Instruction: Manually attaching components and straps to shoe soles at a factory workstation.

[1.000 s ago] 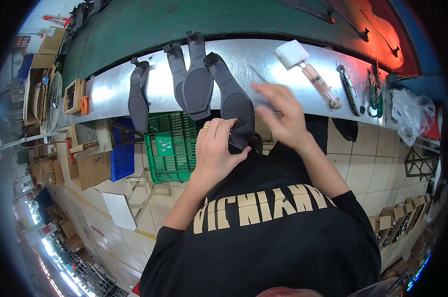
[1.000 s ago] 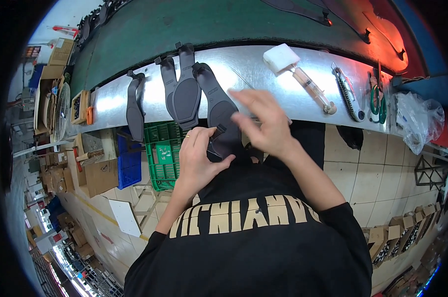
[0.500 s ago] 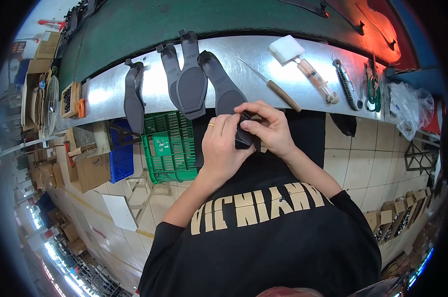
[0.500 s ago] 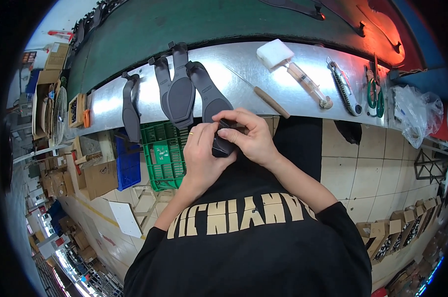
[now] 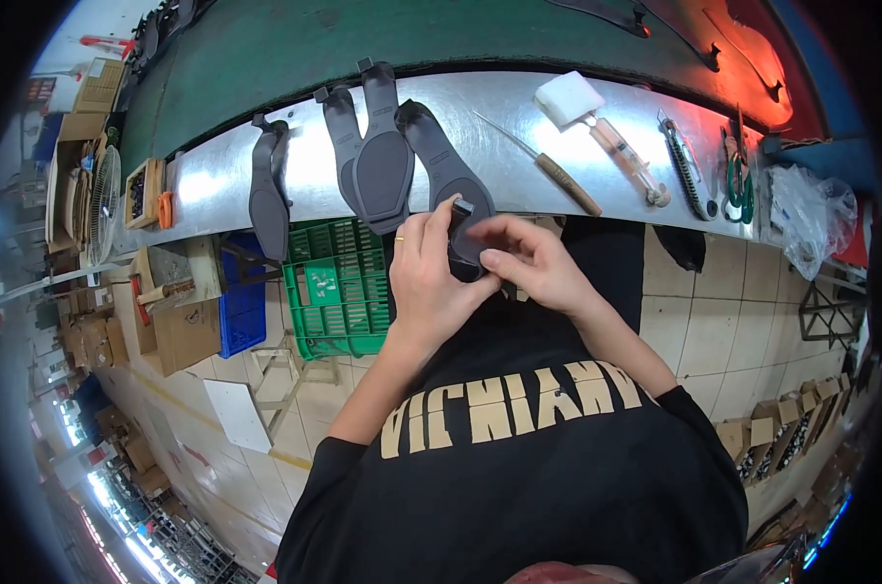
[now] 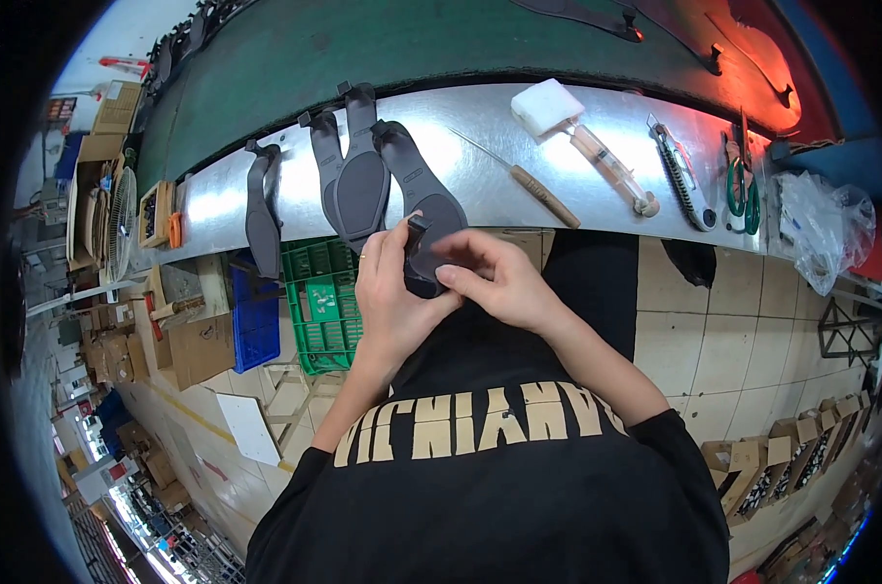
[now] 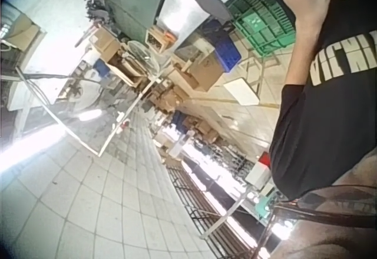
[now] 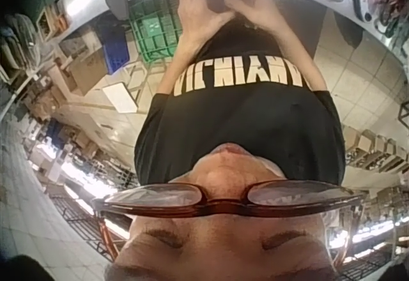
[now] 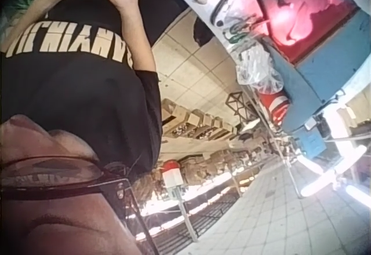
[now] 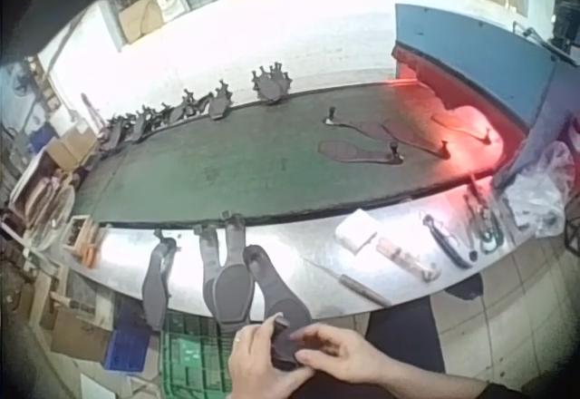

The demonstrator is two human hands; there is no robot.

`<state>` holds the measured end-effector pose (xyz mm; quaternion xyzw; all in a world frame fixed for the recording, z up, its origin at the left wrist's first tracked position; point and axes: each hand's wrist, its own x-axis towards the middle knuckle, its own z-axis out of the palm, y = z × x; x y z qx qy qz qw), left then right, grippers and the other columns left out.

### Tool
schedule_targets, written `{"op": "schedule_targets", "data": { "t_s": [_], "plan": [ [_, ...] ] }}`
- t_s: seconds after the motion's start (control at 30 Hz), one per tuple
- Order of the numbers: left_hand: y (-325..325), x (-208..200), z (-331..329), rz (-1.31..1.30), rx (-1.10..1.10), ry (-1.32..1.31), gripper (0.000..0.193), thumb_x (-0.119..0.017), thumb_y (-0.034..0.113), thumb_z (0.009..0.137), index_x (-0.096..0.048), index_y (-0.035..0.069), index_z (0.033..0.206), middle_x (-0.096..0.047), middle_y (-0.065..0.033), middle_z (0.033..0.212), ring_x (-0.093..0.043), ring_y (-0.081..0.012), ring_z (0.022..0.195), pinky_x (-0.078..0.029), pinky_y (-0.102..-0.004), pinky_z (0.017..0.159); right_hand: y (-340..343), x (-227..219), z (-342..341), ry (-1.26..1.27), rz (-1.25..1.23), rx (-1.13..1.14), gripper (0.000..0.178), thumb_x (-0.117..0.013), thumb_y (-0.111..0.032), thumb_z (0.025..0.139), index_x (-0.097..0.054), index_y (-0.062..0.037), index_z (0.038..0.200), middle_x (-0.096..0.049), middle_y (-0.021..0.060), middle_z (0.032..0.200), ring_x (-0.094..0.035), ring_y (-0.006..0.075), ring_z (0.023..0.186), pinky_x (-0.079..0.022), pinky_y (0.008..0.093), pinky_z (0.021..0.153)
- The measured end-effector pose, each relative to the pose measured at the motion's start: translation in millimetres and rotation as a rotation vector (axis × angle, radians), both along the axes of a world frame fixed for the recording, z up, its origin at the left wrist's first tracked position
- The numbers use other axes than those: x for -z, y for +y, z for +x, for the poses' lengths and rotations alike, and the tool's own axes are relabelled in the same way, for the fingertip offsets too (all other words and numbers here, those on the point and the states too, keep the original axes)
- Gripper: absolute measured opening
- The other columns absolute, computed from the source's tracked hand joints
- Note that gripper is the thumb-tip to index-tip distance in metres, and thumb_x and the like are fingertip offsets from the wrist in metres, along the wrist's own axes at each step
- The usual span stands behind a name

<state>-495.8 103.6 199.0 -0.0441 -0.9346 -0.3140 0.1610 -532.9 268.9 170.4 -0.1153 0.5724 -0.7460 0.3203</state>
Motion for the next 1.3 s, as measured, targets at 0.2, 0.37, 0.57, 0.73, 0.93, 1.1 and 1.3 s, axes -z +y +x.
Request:
{"op": "schedule_targets", "data": {
  "t_s": [0.2,0.37,0.57,0.73,0.93,1.1,1.3],
  "plan": [
    [-4.8,-12.5,-5.0,0.049,0.150,-0.138,0.086,-0.082,0.024,0.067,-0.042,0.002,0.139,-0.055,-0.0163,0.110,-0.056,-0.0295,0.099,-0.048,-0.0388,0.082,3.0,22.9,-3.0,-0.526,-0.180,-0.038,0.033,-0.063,-0.019,0.094,-0.056,-0.0011,0.120,-0.063,0.0036,0.107,-0.061,0.0082,0.095,-0.051,0.0234,0.081],
    [-15.9,3.9,6.6,0.984,0.019,-0.381,0.061,-0.074,0.011,0.083,-0.047,-0.003,0.136,-0.059,-0.0099,0.115,-0.059,-0.0137,0.094,-0.049,-0.0242,0.074,-2.0,9.9,0.3,-0.474,-0.342,0.102,0.035,-0.066,-0.013,0.091,-0.057,-0.0025,0.123,-0.065,0.0010,0.103,-0.059,0.0057,0.093,-0.046,0.0188,0.083],
    [-22.1,5.9,18.2,1.090,-0.063,-0.312,0.006,-0.069,0.002,0.085,-0.067,-0.004,0.084,-0.063,-0.0021,0.072,-0.057,-0.0085,0.065,-0.044,-0.0189,0.061,-7.6,0.6,2.2,-0.201,-0.195,0.150,0.011,-0.068,-0.006,0.088,-0.063,-0.0026,0.098,-0.065,-0.0005,0.086,-0.059,0.0049,0.076,-0.047,0.0191,0.071],
    [-37.9,24.8,23.2,1.245,0.069,-0.244,0.011,-0.069,0.007,0.084,-0.066,-0.003,0.081,-0.062,-0.0020,0.074,-0.056,-0.0089,0.065,-0.045,-0.0218,0.060,-13.2,-18.7,9.8,-0.047,-0.121,0.107,0.020,-0.072,-0.006,0.085,-0.055,-0.0044,0.074,-0.054,-0.0029,0.072,-0.048,0.0054,0.064,-0.039,0.0220,0.057],
    [-29.9,42.6,12.6,1.557,-0.141,-0.426,0.019,-0.065,0.015,0.089,-0.059,0.010,0.071,-0.057,0.0052,0.071,-0.044,-0.0027,0.061,-0.036,-0.0211,0.058,-24.9,-22.4,5.4,0.763,0.172,0.344,0.025,-0.078,-0.007,0.076,-0.054,-0.0017,0.072,-0.053,0.0071,0.069,-0.051,0.0194,0.061,-0.039,0.0289,0.056],
    [-25.8,39.4,8.1,1.458,-0.110,-0.461,0.018,-0.061,0.017,0.095,-0.068,0.002,0.090,-0.065,0.0009,0.083,-0.054,-0.0049,0.073,-0.043,-0.0208,0.068,-28.3,-22.4,4.4,0.835,0.188,0.368,0.025,-0.078,-0.007,0.075,-0.054,-0.0019,0.069,-0.053,0.0084,0.067,-0.051,0.0227,0.060,-0.039,0.0314,0.056],
    [-28.1,46.0,6.6,1.308,0.006,-0.478,0.030,-0.058,0.018,0.097,-0.065,-0.005,0.115,-0.068,-0.0046,0.099,-0.059,-0.0078,0.088,-0.046,-0.0211,0.082,-33.9,-21.6,1.2,0.838,0.215,0.391,0.025,-0.076,-0.005,0.075,-0.052,-0.0016,0.067,-0.051,0.0087,0.065,-0.048,0.0241,0.059,-0.038,0.0323,0.055]
  ]
}}
